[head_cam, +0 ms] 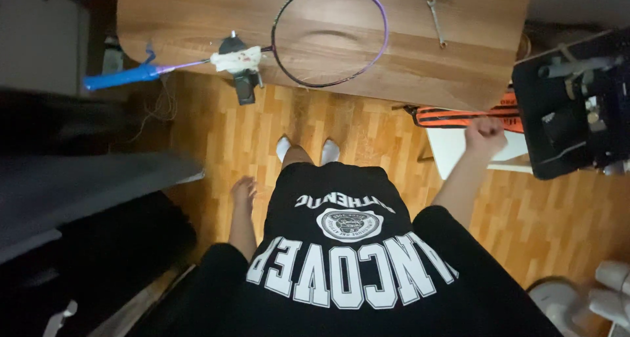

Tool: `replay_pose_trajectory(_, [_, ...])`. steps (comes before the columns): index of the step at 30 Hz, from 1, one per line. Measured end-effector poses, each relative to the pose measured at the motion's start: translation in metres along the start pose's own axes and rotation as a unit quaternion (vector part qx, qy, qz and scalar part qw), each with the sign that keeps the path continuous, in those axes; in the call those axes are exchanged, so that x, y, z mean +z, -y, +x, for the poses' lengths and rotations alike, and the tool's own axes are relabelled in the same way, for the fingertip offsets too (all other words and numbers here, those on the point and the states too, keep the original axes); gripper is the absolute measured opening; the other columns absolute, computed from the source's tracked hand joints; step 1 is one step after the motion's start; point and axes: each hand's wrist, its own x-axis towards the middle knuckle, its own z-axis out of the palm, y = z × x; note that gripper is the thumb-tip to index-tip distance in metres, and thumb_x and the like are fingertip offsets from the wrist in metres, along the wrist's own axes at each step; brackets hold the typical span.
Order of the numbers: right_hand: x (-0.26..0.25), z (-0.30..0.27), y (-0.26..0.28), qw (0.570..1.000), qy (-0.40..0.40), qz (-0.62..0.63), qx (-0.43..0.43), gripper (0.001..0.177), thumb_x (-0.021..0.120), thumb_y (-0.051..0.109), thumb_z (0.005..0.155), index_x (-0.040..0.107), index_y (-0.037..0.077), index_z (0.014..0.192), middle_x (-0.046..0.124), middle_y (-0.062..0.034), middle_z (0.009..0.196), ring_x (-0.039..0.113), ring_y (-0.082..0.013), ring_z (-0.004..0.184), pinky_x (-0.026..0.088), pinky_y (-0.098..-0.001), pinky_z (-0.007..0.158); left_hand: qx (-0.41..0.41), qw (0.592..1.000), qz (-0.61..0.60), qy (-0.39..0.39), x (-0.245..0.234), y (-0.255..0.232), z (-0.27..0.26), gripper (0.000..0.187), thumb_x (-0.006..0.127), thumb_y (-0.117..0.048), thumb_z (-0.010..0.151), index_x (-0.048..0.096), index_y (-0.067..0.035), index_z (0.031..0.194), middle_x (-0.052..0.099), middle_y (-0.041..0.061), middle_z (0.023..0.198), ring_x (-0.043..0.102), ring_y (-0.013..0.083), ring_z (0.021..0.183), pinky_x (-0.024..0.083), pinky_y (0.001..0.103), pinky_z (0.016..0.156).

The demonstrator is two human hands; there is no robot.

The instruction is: Repairing a badminton racket by adjusting the strings and applying new grip tape to the handle.

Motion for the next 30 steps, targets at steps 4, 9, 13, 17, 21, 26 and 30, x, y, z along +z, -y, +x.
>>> replay_pose_trajectory(4, [-0.058, -0.049, 0.101, 0.969, -0.106, 0.121, -0.185, 0.024, 0.049, 0.005, 0.088, 0.043, 0.014, 0.066, 0.035, -0.0005, 0.058, 0.034, -0.0172, 0.050, 0.030, -0.0330, 0.052, 0.156, 0.841, 0.481, 0.190, 0.125, 0.017, 0.045, 0.018, 0.067, -0.023, 0.093, 0.070, -0.006, 0.093, 0.069, 0.009, 0.078, 0.065, 0.0190, 0.069, 0.050, 0.035, 0.061])
replay_pose_trajectory(9, [-0.145, -0.139, 0.219, 0.924, -0.126, 0.240, -0.271, 0.030, 0.051, 0.005, 0.088, 0.040, 0.015, 0.062, 0.043, 0.0003, 0.058, 0.045, -0.0164, 0.053, 0.038, -0.0318, 0.055, 0.411, 0.616, 0.594, 0.315, 0.308, -0.005, -0.031, 0.034, 0.060, -0.032, 0.092, 0.074, -0.003, 0.104, 0.073, 0.022, 0.103, 0.069, 0.0371, 0.100, 0.055, 0.048, 0.088])
replay_pose_trajectory(13, [-0.145, -0.249, 0.236, 0.875, -0.109, 0.228, -0.413, 0.026, 0.052, 0.007, 0.084, 0.043, 0.013, 0.060, 0.042, -0.0016, 0.052, 0.039, -0.0174, 0.047, 0.033, -0.0333, 0.049, 0.395, 0.432, 0.767, 0.262, 0.398, -0.031, -0.128, 0.034, 0.061, -0.034, 0.093, 0.075, -0.005, 0.104, 0.071, 0.023, 0.109, 0.068, 0.0396, 0.102, 0.054, 0.052, 0.088])
replay_pose_trajectory(17, [-0.162, -0.326, 0.242, 0.812, -0.139, 0.229, -0.519, 0.011, 0.056, 0.006, 0.085, 0.064, 0.005, 0.078, 0.051, -0.0013, 0.060, 0.030, -0.0088, 0.046, 0.024, -0.0260, 0.045, 0.354, 0.658, 0.529, 0.403, 0.437, 0.002, -0.145, 0.038, 0.062, -0.040, 0.098, 0.066, -0.005, 0.112, 0.070, 0.015, 0.105, 0.064, 0.0290, 0.087, 0.053, 0.044, 0.072])
replay_pose_trajectory(21, [-0.193, -0.343, 0.240, 0.792, -0.036, 0.233, -0.564, 0.018, 0.054, 0.011, 0.086, 0.047, 0.011, 0.070, 0.046, -0.0032, 0.060, 0.033, -0.0186, 0.048, 0.029, -0.0323, 0.047, 0.234, 0.789, 0.288, 0.489, 0.453, 0.035, -0.110, 0.032, 0.060, -0.034, 0.104, 0.063, -0.006, 0.118, 0.066, 0.008, 0.099, 0.057, 0.0204, 0.082, 0.048, 0.038, 0.068])
replay_pose_trajectory(26, [-0.180, -0.317, 0.196, 0.658, -0.385, -0.626, -0.165, 0.034, 0.061, 0.042, 0.098, 0.064, 0.009, 0.104, 0.064, -0.0067, 0.087, 0.055, -0.0206, 0.069, 0.045, -0.0345, 0.052, 0.316, 0.710, 0.377, 0.504, 0.439, -0.008, -0.173, 0.025, 0.055, -0.021, 0.102, 0.073, -0.012, 0.114, 0.062, 0.006, 0.093, 0.056, 0.0264, 0.084, 0.043, 0.040, 0.070])
replay_pose_trajectory(30, [-0.103, -0.249, 0.099, 0.542, -0.196, -0.812, 0.094, 0.061, 0.070, 0.047, 0.096, 0.070, -0.002, 0.131, 0.072, -0.0105, 0.126, 0.062, -0.0180, 0.115, 0.045, -0.0337, 0.100, 0.500, 0.490, 0.511, 0.499, 0.438, -0.012, -0.199, 0.026, 0.057, -0.013, 0.089, 0.076, -0.017, 0.106, 0.077, 0.008, 0.105, 0.070, 0.0317, 0.098, 0.054, 0.046, 0.080])
